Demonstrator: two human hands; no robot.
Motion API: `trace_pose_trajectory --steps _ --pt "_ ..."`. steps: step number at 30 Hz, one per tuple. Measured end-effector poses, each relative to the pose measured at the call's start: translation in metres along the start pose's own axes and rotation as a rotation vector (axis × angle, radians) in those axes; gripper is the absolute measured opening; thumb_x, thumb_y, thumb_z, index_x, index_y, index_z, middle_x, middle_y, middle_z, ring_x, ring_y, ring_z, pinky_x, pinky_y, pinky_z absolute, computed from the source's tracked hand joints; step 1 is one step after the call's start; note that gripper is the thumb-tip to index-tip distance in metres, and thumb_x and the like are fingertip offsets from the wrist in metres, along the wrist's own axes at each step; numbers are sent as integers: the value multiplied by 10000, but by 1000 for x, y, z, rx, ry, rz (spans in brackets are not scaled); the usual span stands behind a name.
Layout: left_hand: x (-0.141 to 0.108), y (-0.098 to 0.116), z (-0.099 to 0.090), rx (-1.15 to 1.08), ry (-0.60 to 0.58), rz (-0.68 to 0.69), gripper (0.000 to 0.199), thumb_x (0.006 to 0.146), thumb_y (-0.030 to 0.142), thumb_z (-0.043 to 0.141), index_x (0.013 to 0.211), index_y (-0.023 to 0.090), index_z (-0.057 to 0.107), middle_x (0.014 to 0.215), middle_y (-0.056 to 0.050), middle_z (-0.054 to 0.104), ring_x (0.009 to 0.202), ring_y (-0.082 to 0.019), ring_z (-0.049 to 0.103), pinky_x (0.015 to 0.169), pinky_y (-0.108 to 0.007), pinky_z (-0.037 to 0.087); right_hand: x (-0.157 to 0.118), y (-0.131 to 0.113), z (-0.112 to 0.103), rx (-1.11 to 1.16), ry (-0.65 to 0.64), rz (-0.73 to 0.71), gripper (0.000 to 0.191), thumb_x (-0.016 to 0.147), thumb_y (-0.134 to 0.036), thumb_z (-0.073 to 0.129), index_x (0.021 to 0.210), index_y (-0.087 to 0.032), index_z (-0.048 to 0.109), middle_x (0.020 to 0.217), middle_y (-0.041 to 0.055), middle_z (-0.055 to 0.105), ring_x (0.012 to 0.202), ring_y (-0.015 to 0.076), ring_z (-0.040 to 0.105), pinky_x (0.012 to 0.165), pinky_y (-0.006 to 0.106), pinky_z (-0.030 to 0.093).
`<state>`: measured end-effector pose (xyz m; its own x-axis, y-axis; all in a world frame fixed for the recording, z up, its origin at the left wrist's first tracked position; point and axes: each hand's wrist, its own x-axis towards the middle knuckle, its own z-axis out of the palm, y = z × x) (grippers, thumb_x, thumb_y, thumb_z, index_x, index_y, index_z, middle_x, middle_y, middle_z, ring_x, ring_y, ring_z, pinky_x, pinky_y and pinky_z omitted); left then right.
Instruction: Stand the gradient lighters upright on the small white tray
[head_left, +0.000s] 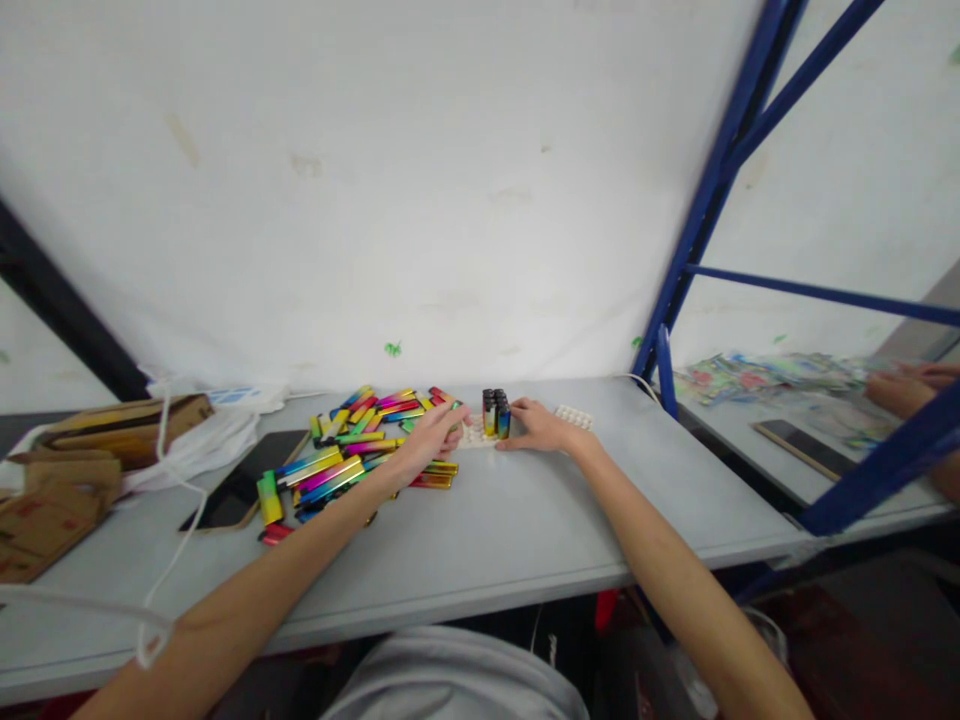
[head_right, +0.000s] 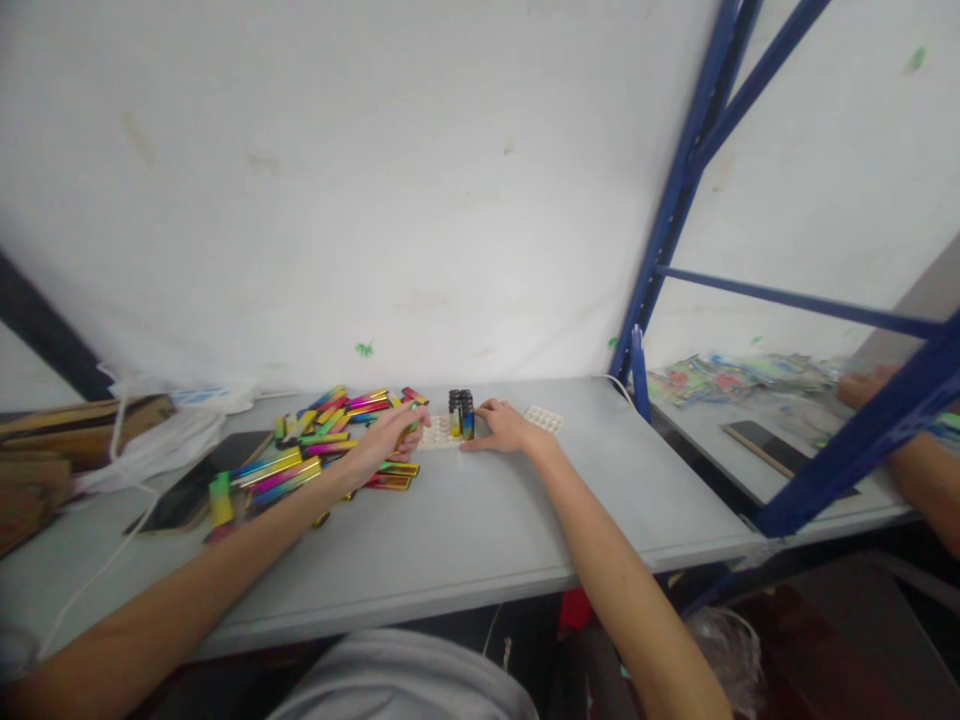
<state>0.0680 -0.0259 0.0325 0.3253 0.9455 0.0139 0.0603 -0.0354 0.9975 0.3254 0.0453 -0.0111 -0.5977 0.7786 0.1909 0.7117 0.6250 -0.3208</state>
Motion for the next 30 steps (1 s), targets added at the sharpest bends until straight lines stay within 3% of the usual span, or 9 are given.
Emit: trace_pose_trajectory --steps 4,7,11,15,22,26,30 --pt "1 -6 -6 314 115 112 495 874 658 582 657 235 442 529 81 326 464 -103 303 465 -245 225 -1 -1 -2 10 6 9 753 833 -639 820 1394 -154 686 1368 195 654 1279 352 620 1124 442 476" --pt "0 -6 -9 561 201 235 446 880 570 508 594 243 407 543 40 404 538 -146 402 540 -287 295 -2 -3 -3 1 -11 12 752 845 -643 803 1391 -139 688 1381 202 646 1297 358 607 1140 447 466" --pt "-2 -5 -10 742 237 296 348 868 445 471 594 242 404 592 14 496 635 -182 482 627 -312 331 -3 -4 -5 -12 -21 11 724 857 -639 788 1372 -137 700 1369 201 655 1298 370 605 1142 466 466" --pt "-1 -5 -10 785 279 300 333 874 402 472 592 243 391 592 14 490 631 -185 479 620 -316 303 -2 -3 -3 -11 -14 12 735 852 -638 789 1383 -140 692 1356 196 661 1285 374 609 1136 469 469" --pt "0 -6 -10 786 306 292 449 914 546 464 589 243 396 585 8 499 635 -185 476 631 -316 302 -2 -2 -2 -2 6 15 689 841 -630 803 1344 -167 713 1349 181 666 1273 370 615 1115 470 480" --pt "-4 -4 -10 798 318 307 378 891 478 459 603 235 420 616 5 513 646 -178 468 641 -319 283 -2 -4 -5 1 -21 16 709 859 -631 786 1361 -137 701 1353 200 655 1281 375 607 1133 471 464" --pt "-5 -6 -10 773 389 305 355 890 409 443 591 238 359 586 25 430 629 -162 418 627 -316 250 -3 -4 -5 15 -15 15 696 853 -629 795 1347 -147 707 1336 191 660 1275 363 605 1127 469 465"
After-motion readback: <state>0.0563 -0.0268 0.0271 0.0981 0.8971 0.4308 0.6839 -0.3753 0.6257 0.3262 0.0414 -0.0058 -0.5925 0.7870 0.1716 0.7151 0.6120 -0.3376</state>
